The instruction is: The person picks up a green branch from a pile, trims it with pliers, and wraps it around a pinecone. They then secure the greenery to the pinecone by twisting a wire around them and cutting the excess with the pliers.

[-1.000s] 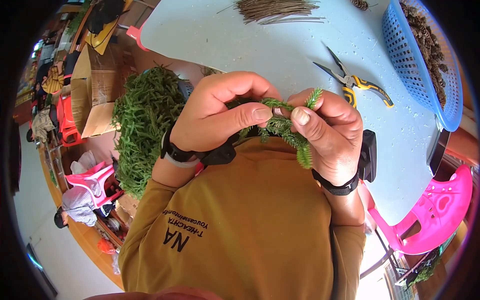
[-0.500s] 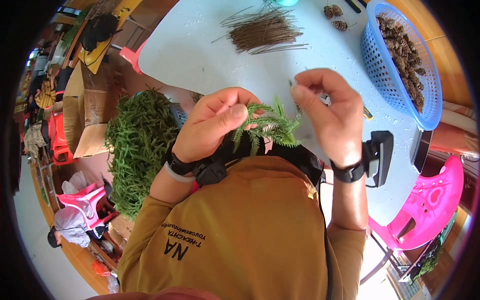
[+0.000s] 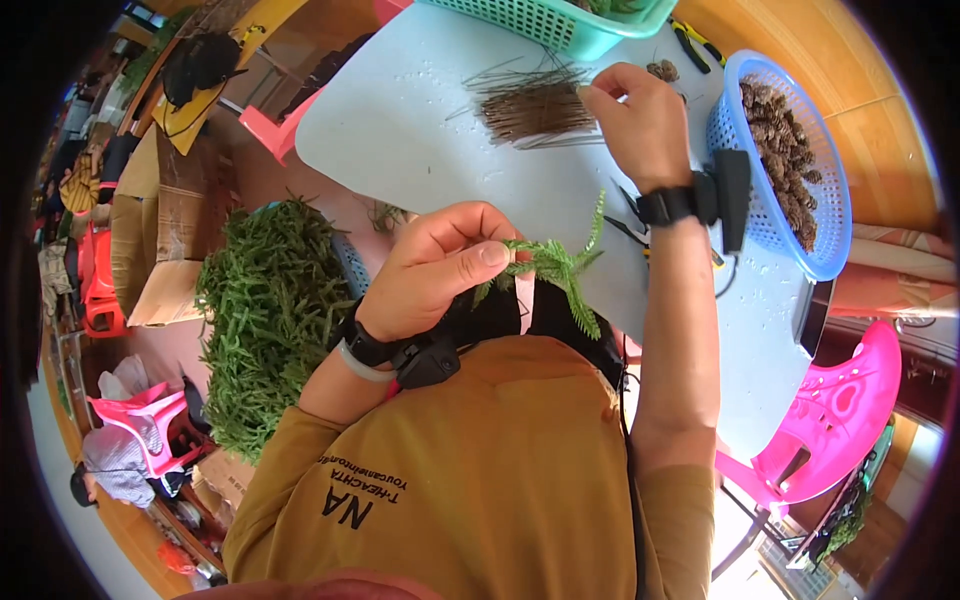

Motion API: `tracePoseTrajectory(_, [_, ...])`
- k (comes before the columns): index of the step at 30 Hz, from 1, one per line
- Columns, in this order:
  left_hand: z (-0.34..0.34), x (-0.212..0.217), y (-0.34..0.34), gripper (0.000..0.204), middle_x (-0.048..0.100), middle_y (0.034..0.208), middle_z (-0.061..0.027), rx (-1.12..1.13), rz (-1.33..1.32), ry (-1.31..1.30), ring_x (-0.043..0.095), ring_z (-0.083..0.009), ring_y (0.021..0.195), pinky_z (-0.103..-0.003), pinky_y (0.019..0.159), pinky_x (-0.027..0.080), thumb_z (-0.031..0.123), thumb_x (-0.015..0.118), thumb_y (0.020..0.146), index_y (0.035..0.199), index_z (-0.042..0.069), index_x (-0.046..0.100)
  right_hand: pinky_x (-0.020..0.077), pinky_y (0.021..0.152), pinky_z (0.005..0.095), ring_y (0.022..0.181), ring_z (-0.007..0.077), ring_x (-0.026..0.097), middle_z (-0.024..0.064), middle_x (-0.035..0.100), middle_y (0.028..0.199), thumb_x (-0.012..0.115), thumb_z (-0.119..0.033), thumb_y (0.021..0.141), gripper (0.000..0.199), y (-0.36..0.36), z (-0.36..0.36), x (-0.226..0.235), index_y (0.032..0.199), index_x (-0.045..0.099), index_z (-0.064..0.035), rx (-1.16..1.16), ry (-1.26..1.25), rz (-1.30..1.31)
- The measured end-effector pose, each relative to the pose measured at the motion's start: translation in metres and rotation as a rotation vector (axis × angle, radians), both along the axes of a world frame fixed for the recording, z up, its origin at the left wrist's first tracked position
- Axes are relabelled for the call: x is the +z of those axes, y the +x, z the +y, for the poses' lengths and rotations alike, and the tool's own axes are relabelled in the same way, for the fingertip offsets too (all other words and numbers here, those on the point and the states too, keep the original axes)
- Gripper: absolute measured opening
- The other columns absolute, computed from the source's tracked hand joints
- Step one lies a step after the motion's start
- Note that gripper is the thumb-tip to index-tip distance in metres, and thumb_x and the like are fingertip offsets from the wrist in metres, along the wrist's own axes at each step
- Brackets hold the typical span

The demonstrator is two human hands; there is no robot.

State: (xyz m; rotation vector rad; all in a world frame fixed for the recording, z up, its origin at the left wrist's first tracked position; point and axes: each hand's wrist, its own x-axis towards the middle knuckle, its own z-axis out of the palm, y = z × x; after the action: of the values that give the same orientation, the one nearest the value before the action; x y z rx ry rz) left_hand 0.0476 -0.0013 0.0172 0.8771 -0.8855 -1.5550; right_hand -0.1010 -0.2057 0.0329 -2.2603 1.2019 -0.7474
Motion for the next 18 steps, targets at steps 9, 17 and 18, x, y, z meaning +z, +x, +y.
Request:
tracePoseTrajectory(9, [0.003,0.006,0.007,0.016,0.057,0.083,0.0007,-0.111,0.121,-0.040,0.054,-0.0048,0.073,-0.020,0.066,0.045,0.015,0.062,0.091,0.093,0.001,0.056,0.0484,0.078,0.0398,0.085,0.0360,0.061,0.0149,0.066,0.090,0.064,-0.020,0.080,0.019,0.040,-0.020,-0.036,0.089,0.068,-0.0040,0.104,-0.480,0.187])
tracePoseTrajectory(17, [-0.002,-0.002,0.009,0.016,0.056,0.078,0.0026,0.012,0.100,-0.080,0.049,-0.0028,0.069,-0.018,0.061,0.040,0.017,0.064,0.090,0.088,0.002,0.057,0.0487,0.074,0.0381,0.082,0.0313,0.062,0.0126,0.066,0.089,0.065,-0.020,0.079,0.019,0.035,-0.019,-0.026,0.087,0.067,-0.0031,0.165,-0.330,0.274])
tracePoseTrajectory(18, [-0.003,-0.002,0.009,0.016,0.055,0.080,0.0026,0.007,0.080,-0.098,0.049,-0.0028,0.071,-0.018,0.063,0.040,0.016,0.063,0.090,0.090,0.002,0.056,0.0487,0.074,0.0371,0.081,0.0301,0.062,0.0120,0.065,0.087,0.066,-0.018,0.079,0.017,0.033,-0.019,-0.026,0.087,0.067,-0.0030,0.163,-0.304,0.267])
